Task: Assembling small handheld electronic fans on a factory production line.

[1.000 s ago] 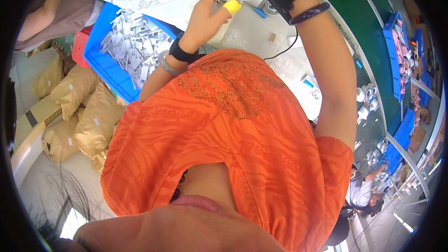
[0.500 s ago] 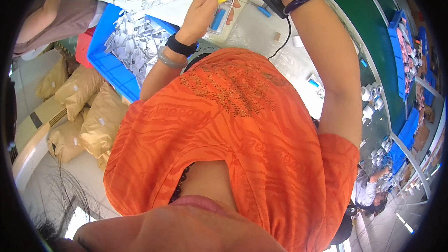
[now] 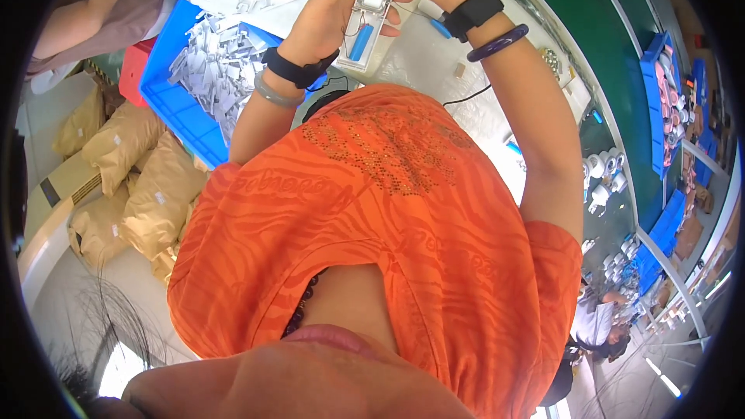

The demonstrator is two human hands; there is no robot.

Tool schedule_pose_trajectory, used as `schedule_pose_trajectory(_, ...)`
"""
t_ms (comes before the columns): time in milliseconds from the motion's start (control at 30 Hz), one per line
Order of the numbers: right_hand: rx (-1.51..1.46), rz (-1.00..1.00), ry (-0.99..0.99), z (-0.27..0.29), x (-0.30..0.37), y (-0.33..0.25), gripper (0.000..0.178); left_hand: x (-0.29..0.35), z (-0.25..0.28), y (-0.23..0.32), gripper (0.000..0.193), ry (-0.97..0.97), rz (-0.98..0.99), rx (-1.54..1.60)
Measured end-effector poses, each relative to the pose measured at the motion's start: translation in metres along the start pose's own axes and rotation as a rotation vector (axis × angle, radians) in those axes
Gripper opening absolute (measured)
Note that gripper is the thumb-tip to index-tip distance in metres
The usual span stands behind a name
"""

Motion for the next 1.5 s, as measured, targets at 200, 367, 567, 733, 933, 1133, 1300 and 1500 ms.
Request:
schedule_pose_trajectory(200,-0.694,-0.165,-0.102,-0.047,-0.006,0.021,0.066,0.005,0.02,-0.007,0.056,0.129,0.049,-0.063)
schedule_pose_trajectory(367,-1.066,-0.116,-0.172,-0.089,-0.026,0.041,0.074,0.028,0.051,-0.015,0.051,0.347,0.063,-0.048)
schedule_pose_trajectory(567,-0.627,-0.253,-0.054,-0.144,-0.041,0.104,0.024,0.075,0.099,0.0,0.049,0.551,-0.156,0.079)
schedule_pose_trajectory(733,0.421,-0.097,-0.071,-0.18,-0.036,0.094,0.037,0.107,0.127,0.004,0.043,0.671,-0.186,0.157)
schedule_pose_trajectory(933,0.502,-0.169,-0.189,-0.182,-0.035,0.096,0.041,0.106,0.143,0.005,0.042,0.786,-0.265,0.261)
schedule_pose_trajectory(1133,-0.054,-0.12,-0.077,-0.136,-0.012,0.039,0.048,0.085,0.148,0.017,0.033,0.937,-0.408,0.248)
schedule_pose_trajectory(1300,-0.145,-0.049,-0.006,-0.113,0.013,-0.012,0.049,0.064,0.125,0.041,0.026,0.737,-0.757,0.052)
schedule_pose_trajectory(1500,-0.057,-0.041,0.045,-0.111,0.024,-0.007,0.05,0.057,0.09,0.039,0.025,0.924,-0.454,0.212)
Point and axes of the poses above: each hand's wrist, its own x-axis away from the middle knuckle, its own z-axis out of the back of the hand, y = z × x, the point moved 7 cm from there along -x, towards the middle knuckle, and after that the axes turned 4 degrees about -z, right-handed, at the moved point
